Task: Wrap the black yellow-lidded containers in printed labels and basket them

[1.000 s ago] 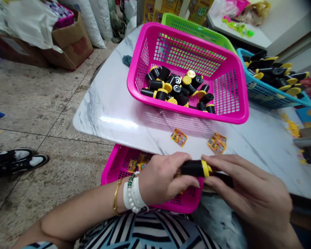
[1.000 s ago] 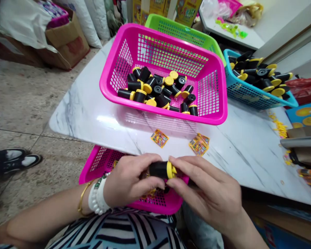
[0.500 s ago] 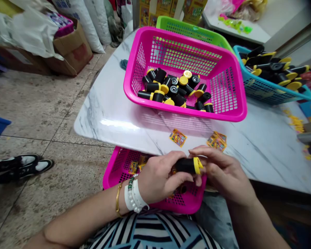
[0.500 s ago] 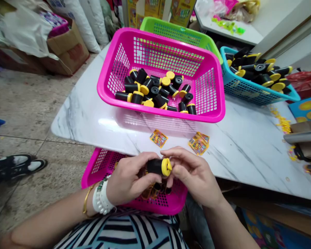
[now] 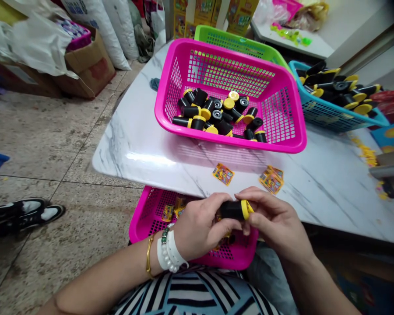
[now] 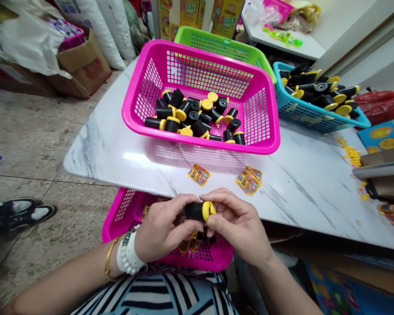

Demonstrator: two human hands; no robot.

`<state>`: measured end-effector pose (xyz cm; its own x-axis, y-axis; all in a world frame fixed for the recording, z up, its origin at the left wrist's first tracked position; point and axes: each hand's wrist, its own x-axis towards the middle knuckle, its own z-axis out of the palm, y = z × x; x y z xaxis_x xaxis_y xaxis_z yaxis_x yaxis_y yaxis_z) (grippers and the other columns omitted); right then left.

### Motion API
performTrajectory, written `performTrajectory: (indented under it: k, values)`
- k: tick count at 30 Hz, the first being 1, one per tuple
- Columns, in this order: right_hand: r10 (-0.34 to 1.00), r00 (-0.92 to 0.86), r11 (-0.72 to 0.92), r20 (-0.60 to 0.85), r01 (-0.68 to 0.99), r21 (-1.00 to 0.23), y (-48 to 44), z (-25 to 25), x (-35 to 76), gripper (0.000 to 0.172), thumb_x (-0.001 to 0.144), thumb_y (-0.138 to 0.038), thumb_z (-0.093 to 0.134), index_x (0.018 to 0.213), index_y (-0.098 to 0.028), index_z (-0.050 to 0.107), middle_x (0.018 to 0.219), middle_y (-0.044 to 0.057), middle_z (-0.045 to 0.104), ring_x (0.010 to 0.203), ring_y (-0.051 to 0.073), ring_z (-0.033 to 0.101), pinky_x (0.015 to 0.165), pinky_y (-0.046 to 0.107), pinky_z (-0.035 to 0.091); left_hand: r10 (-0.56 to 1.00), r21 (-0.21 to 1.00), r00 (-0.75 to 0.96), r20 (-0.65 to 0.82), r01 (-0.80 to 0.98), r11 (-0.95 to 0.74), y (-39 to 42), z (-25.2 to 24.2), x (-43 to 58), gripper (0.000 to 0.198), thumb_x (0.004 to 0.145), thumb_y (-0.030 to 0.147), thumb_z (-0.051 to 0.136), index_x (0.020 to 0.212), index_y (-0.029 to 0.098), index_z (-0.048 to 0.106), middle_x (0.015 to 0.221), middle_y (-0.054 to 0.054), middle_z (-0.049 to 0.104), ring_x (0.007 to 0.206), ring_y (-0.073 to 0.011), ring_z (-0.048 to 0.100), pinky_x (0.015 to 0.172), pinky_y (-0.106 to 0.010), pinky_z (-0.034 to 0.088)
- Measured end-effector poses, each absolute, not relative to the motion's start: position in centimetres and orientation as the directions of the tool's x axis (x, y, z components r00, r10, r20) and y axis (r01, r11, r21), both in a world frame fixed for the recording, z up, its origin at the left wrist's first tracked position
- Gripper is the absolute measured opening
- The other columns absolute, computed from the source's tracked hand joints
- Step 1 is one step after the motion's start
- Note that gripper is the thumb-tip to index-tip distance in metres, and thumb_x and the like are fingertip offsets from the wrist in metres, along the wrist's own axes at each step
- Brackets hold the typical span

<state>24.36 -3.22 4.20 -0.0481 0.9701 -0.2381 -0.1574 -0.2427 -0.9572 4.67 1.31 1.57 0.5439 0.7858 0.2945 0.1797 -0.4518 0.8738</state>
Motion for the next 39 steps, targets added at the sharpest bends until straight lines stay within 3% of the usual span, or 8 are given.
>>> performTrajectory:
  k: [8, 13, 18, 23, 27, 29, 33, 39]
  values:
    - [0.868, 0.116, -0.399, -0.482, -0.414, -0.818, -1.3, 3.6, 22.7, 0.041, 0.082, -0.055, 0.078, 0.087, -0.014, 0.077, 0.051, -0.003, 0.057, 0.031, 0.001, 0.033, 0.029, 0.012, 0.025, 0.749, 0.848, 0.574, 0.331, 0.168, -0.503, 2.6, 2.4, 5.5, 0.033, 0.096, 0.031, 0.067, 0.124, 0.015, 0.059, 0.103, -0.01, 0.079, 0.085, -0.0215, 0.077, 0.076, -0.032, 0.062]
    - [0.851, 0.043, -0.468, -0.523, -0.388, -0.794, -1.9, 4.1, 24.1, 0.045, 0.083, -0.059, 0.076, 0.084, -0.015, 0.075, 0.057, 0.0, 0.061, 0.041, 0.005, 0.047, 0.034, 0.012, 0.033, 0.803, 0.878, 0.516, 0.298, 0.181, -0.442, 3.0, 3.0, 4.8, 0.03, 0.093, 0.031, 0.071, 0.117, 0.015, 0.064, 0.089, -0.005, 0.076, 0.065, -0.0156, 0.069, 0.062, -0.027, 0.058]
    - [0.958, 0.273, 0.0, 0.083, 0.288, -0.958, 1.7, 8.1, 28.8, 0.021, 0.095, -0.033, 0.068, 0.109, -0.021, 0.078, 0.093, 0.006, 0.078, 0.076, 0.015, 0.073, 0.065, 0.024, 0.06, 0.888, 0.993, 0.453, 0.086, 0.029, -0.111, 3.4, 2.6, 4.6, 0.031, 0.091, 0.029, 0.071, 0.117, 0.016, 0.062, 0.069, 0.003, 0.064, 0.05, -0.0089, 0.054, 0.046, -0.02, 0.045]
    - [0.844, -0.051, 0.341, 0.533, 0.819, -0.462, 4.3, 12.0, 28.9, 0.051, 0.098, -0.027, 0.065, 0.148, -0.025, 0.057, 0.154, 0.006, 0.057, 0.147, 0.028, 0.047, 0.127, 0.052, 0.028, 0.864, 0.983, 0.503, 0.0, -0.159, 0.093, 3.4, 2.4, 5.4, 0.035, 0.09, 0.03, 0.072, 0.119, 0.016, 0.059, 0.083, 0.0, 0.067, 0.061, -0.0092, 0.058, 0.054, -0.021, 0.051]
    - [0.966, 0.114, 0.151, 0.231, 0.474, -0.867, 1.1, 10.0, 26.0, 0.032, 0.099, -0.037, 0.064, 0.129, -0.029, 0.073, 0.11, 0.007, 0.079, 0.085, 0.018, 0.075, 0.076, 0.033, 0.063, 0.866, 0.994, 0.498, 0.04, -0.108, 0.016, 2.8, 2.1, 4.9, 0.034, 0.089, 0.031, 0.074, 0.118, 0.017, 0.061, 0.079, 0.0, 0.066, 0.059, -0.01, 0.057, 0.052, -0.02, 0.049]
    - [0.995, 0.066, -0.081, -0.075, 0.099, -0.992, -0.1, 8.1, 25.2, 0.033, 0.097, -0.046, 0.064, 0.117, -0.023, 0.079, 0.089, 0.007, 0.076, 0.055, 0.012, 0.066, 0.047, 0.023, 0.055, 0.853, 0.996, 0.516, 0.077, -0.076, -0.044, 2.6, 1.9, 4.5, 0.032, 0.089, 0.032, 0.074, 0.116, 0.018, 0.064, 0.081, -0.002, 0.069, 0.063, -0.0113, 0.06, 0.055, -0.021, 0.051]
    - [0.937, -0.07, -0.344, -0.343, -0.363, -0.866, -0.3, 5.2, 25.0, 0.033, 0.084, -0.049, 0.08, 0.096, -0.019, 0.083, 0.069, 0.001, 0.068, 0.035, 0.003, 0.048, 0.034, 0.014, 0.041, 0.826, 0.993, 0.551, 0.121, -0.068, -0.1, 2.6, 1.7, 4.3, 0.032, 0.09, 0.037, 0.074, 0.114, 0.017, 0.066, 0.079, -0.002, 0.069, 0.059, -0.0104, 0.057, 0.052, -0.02, 0.047]
    - [0.849, -0.366, -0.516, -0.38, -0.425, -0.744, 0.2, 4.8, 24.9, 0.034, 0.078, -0.044, 0.086, 0.104, -0.022, 0.083, 0.061, 0.002, 0.071, 0.029, 0.002, 0.045, 0.031, 0.011, 0.031, 0.804, 0.983, 0.574, 0.156, -0.013, -0.182, 2.6, 2.1, 4.4, 0.038, 0.09, 0.038, 0.074, 0.117, 0.013, 0.066, 0.064, 0.003, 0.063, 0.051, -0.0098, 0.053, 0.05, -0.021, 0.044]
